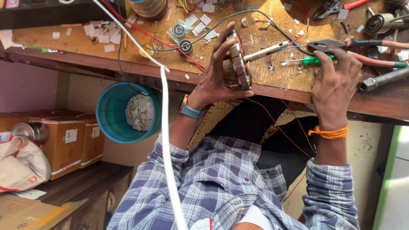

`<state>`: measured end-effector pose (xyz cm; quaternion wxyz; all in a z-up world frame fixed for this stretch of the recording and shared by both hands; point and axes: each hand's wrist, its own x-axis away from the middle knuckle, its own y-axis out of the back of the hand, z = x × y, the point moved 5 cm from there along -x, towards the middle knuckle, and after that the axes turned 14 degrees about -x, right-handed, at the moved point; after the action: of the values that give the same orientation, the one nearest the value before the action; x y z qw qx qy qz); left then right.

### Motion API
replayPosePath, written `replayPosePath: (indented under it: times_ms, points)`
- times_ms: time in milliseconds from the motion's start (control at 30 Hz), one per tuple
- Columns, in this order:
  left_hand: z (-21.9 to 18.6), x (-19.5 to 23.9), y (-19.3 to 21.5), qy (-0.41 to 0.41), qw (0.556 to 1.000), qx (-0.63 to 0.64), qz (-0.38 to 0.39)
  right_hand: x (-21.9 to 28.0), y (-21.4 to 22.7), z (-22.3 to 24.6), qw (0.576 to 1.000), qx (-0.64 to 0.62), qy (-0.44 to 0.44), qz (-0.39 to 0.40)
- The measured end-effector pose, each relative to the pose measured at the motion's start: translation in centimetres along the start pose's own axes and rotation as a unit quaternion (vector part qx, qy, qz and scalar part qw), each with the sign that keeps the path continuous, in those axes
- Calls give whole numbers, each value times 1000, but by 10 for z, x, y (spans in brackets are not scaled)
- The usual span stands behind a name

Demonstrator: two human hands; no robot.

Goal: The person uses a green-handled screwdriver to pry and adjust components on a cylindrical motor armature held in their left hand. They repeatedly rotate the armature and work on different sections of the copper windings and slots.

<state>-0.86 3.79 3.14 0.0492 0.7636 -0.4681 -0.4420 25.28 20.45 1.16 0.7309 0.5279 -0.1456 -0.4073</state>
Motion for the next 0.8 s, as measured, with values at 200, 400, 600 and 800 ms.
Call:
replayPosePath:
  times_ms: [200,400,600,800]
  points:
    - [-6,-16,9,11,999,7,52,-5,25,19,987,-124,35,-94]
    - [-21,-16,6,-30,997,-70,-27,60,88,25,915,-319,91,-230]
    - [-8,-12,0,4,1000,-9,3,75,81,18,812,-505,87,-278]
    - [-13,-12,2,-22,999,-40,2,52,38,25,894,-402,76,-184]
